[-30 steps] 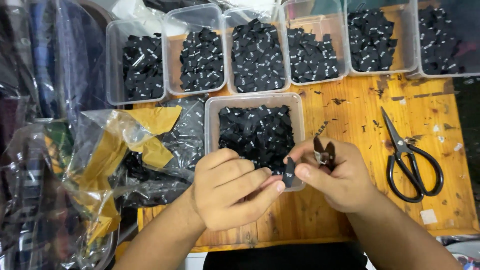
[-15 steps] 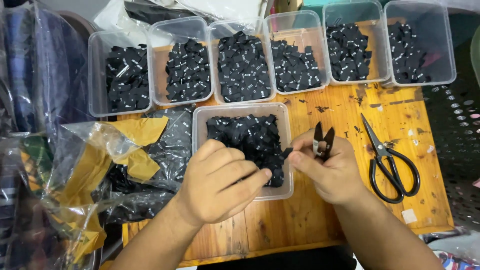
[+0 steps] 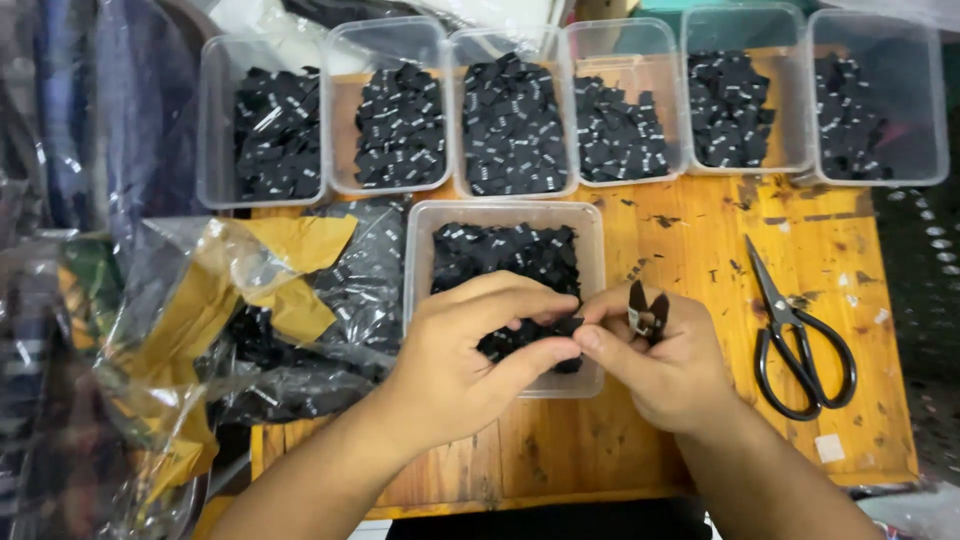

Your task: Using hand nippers to trim excess material from small black plastic components at a workbench.

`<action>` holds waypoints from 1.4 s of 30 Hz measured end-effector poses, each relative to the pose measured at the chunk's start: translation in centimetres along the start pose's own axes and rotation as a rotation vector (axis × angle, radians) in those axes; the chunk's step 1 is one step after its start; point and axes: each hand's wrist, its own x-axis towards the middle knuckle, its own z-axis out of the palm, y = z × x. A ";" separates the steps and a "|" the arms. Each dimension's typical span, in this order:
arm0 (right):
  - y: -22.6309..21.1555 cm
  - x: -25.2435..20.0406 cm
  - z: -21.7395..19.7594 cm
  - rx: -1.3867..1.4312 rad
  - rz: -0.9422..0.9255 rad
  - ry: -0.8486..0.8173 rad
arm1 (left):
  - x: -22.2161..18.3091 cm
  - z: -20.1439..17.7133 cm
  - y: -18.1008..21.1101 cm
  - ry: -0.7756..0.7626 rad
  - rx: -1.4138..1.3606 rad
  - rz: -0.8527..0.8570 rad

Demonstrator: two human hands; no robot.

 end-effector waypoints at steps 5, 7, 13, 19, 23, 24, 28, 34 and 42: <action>-0.4 -0.3 0.2 -0.082 -0.059 0.042 | -0.6 0.1 -0.5 0.071 -0.141 -0.152; -0.5 -0.5 -0.1 -0.120 -0.059 0.069 | -0.8 0.1 -0.5 0.093 -0.186 -0.230; -1.0 -0.7 -0.7 0.001 -0.085 -0.126 | -1.1 -0.1 -0.9 0.075 -0.304 -0.247; -1.5 -0.6 -0.7 -0.353 -0.127 -0.124 | -1.2 -0.1 -0.8 0.081 -0.442 -0.230; -2.0 -0.4 -0.4 -0.356 -0.194 -0.137 | -1.3 0.1 -0.7 0.098 -0.407 -0.208; -2.0 -0.4 -0.4 -0.363 -0.221 -0.141 | -1.3 0.1 -0.7 0.098 -0.386 -0.195; -1.9 -0.3 -0.3 -0.356 -0.264 -0.120 | -1.4 0.4 -0.8 0.119 -0.396 -0.186; -2.2 0.0 0.1 -0.345 -0.315 -0.107 | -1.3 0.5 -0.8 0.138 -0.300 -0.149; -2.0 -0.1 0.1 -0.350 -0.330 -0.076 | -1.4 0.6 -0.6 0.146 -0.313 -0.154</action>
